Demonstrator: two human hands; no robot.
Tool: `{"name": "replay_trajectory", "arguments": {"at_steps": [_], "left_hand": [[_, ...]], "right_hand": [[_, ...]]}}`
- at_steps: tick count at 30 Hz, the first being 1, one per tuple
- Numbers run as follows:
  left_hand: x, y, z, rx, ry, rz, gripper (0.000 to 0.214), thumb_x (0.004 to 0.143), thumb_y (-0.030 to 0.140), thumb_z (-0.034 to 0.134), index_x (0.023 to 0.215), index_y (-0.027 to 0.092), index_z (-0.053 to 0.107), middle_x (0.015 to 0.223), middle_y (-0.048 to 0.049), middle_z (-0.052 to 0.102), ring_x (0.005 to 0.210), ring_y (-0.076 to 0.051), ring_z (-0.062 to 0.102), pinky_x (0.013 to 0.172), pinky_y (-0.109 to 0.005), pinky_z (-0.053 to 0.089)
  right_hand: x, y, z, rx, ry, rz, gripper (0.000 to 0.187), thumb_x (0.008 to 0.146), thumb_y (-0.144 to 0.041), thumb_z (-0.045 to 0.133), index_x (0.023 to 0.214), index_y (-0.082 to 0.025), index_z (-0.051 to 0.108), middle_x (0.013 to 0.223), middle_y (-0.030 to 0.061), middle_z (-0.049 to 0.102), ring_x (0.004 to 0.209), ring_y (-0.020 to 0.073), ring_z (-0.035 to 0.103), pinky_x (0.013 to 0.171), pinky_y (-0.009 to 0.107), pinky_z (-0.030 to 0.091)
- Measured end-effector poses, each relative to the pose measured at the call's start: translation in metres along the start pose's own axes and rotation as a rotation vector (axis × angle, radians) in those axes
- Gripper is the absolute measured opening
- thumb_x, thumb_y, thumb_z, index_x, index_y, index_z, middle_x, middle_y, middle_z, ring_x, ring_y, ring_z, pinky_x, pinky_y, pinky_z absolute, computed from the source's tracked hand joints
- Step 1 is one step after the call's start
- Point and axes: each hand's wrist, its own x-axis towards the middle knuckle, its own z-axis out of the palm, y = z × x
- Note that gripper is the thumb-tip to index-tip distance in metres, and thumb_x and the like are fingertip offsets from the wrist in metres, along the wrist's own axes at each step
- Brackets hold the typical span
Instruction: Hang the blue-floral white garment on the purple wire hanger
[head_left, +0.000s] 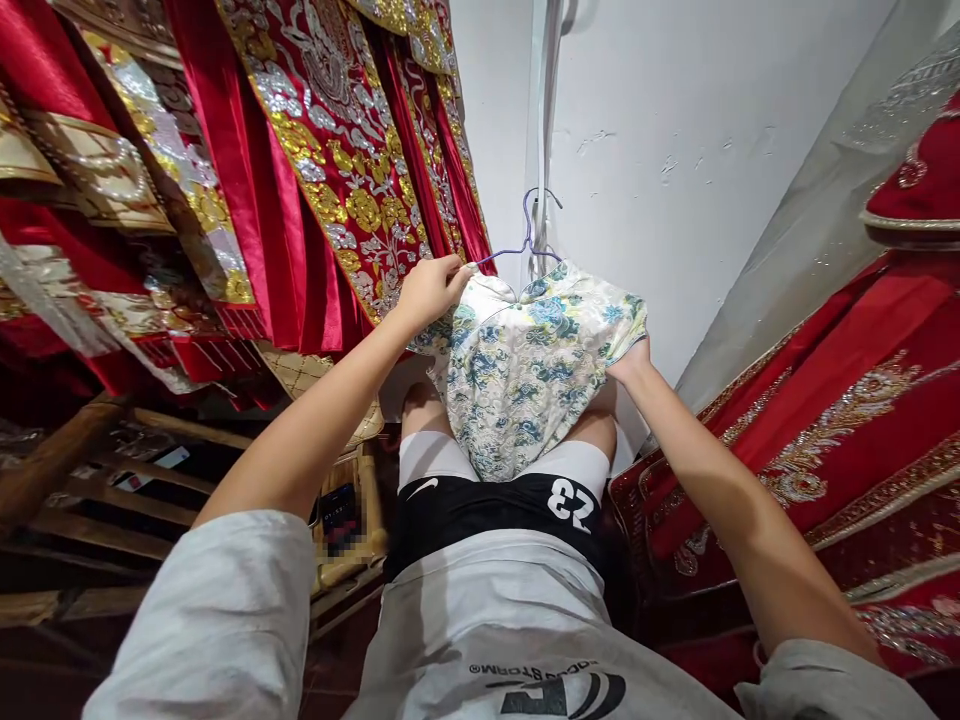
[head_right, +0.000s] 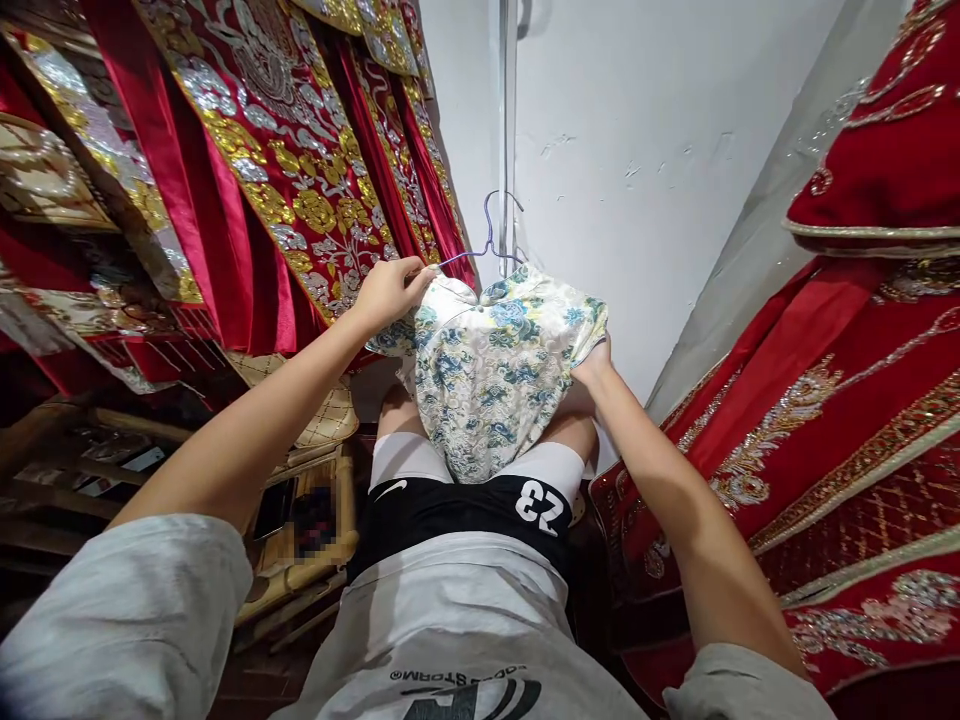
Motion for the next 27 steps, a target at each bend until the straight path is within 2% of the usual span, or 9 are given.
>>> {"name": "replay_trajectory", "arguments": {"at_steps": [5,9,11,14,17,20,22,25,27], "left_hand": [[0.01,0.002,0.006,0.042,-0.011,-0.088,0.035,0.09,0.042,0.052,0.063,0.022,0.046,0.061,-0.0042,0.05,0.062,-0.02,0.046,0.064,-0.032,0.031],[0.017,-0.015,0.009,-0.003,-0.065,-0.156,0.038,0.087,0.049,0.052,0.062,0.021,0.046,0.063,-0.0033,0.054,0.062,-0.018,0.047,0.059,-0.03,0.029],[0.017,-0.023,0.015,-0.006,-0.054,-0.172,0.039,0.086,0.052,0.052,0.064,0.021,0.046,0.064,-0.0028,0.056,0.064,-0.018,0.048,0.059,-0.029,0.031],[0.014,-0.028,0.032,0.01,-0.019,-0.182,0.034,0.091,0.045,0.044,0.068,0.02,0.051,0.072,-0.004,0.064,0.071,-0.019,0.053,0.064,-0.028,0.035],[0.012,-0.024,0.05,0.044,0.017,-0.228,0.033,0.095,0.04,0.039,0.076,0.02,0.056,0.083,-0.0073,0.07,0.078,-0.021,0.059,0.071,-0.029,0.039],[0.012,-0.017,0.06,0.086,0.047,-0.26,0.031,0.097,0.041,0.037,0.086,0.021,0.057,0.088,-0.009,0.07,0.082,-0.023,0.061,0.072,-0.03,0.039],[0.011,-0.014,0.06,0.063,0.061,-0.252,0.026,0.096,0.041,0.041,0.086,0.021,0.056,0.087,-0.0077,0.068,0.08,-0.022,0.059,0.069,-0.03,0.038],[0.006,-0.011,0.059,-0.062,0.11,-0.209,0.03,0.094,0.044,0.048,0.074,0.021,0.049,0.076,-0.0036,0.062,0.075,-0.018,0.054,0.066,-0.03,0.036],[0.0,-0.01,0.06,-0.185,0.181,-0.223,0.045,0.098,0.053,0.042,0.065,0.022,0.041,0.067,-0.0019,0.054,0.071,-0.016,0.05,0.064,-0.03,0.036]], "right_hand": [[0.02,-0.049,-0.016,0.034,0.121,-0.046,0.066,0.081,-0.074,0.051,0.119,-0.024,0.068,0.098,0.0134,0.071,0.104,0.0379,0.063,0.076,0.049,0.053],[0.018,-0.09,0.012,0.159,0.066,-0.175,0.078,0.077,-0.087,0.042,0.121,-0.027,0.065,0.096,0.0108,0.071,0.102,0.0337,0.065,0.08,0.046,0.053],[0.007,-0.095,0.033,0.225,-0.046,-0.184,0.079,0.076,-0.088,0.042,0.121,-0.028,0.064,0.096,0.0092,0.071,0.103,0.0319,0.065,0.085,0.046,0.052],[-0.008,-0.087,0.048,0.288,-0.164,-0.128,0.069,0.071,-0.08,0.058,0.115,-0.026,0.064,0.097,0.0088,0.072,0.105,0.0322,0.065,0.09,0.047,0.051],[-0.006,-0.08,0.038,0.304,-0.097,-0.116,0.063,0.068,-0.075,0.065,0.106,-0.024,0.064,0.091,0.0089,0.072,0.105,0.0348,0.065,0.089,0.047,0.052],[0.007,-0.083,0.026,0.268,0.01,-0.149,0.065,0.072,-0.078,0.058,0.106,-0.024,0.065,0.091,0.0093,0.071,0.11,0.0357,0.064,0.088,0.048,0.053],[0.01,-0.084,0.026,0.238,0.015,-0.14,0.066,0.075,-0.079,0.051,0.109,-0.024,0.065,0.094,0.0091,0.071,0.111,0.0344,0.064,0.089,0.048,0.053],[-0.001,-0.082,0.039,0.245,-0.159,-0.08,0.062,0.074,-0.076,0.057,0.104,-0.023,0.069,0.091,0.0085,0.072,0.104,0.0324,0.067,0.086,0.047,0.055],[-0.015,-0.08,0.05,0.202,-0.468,-0.043,0.056,0.067,-0.067,0.073,0.097,-0.02,0.073,0.087,0.0085,0.073,0.094,0.0306,0.07,0.082,0.043,0.056]]}}
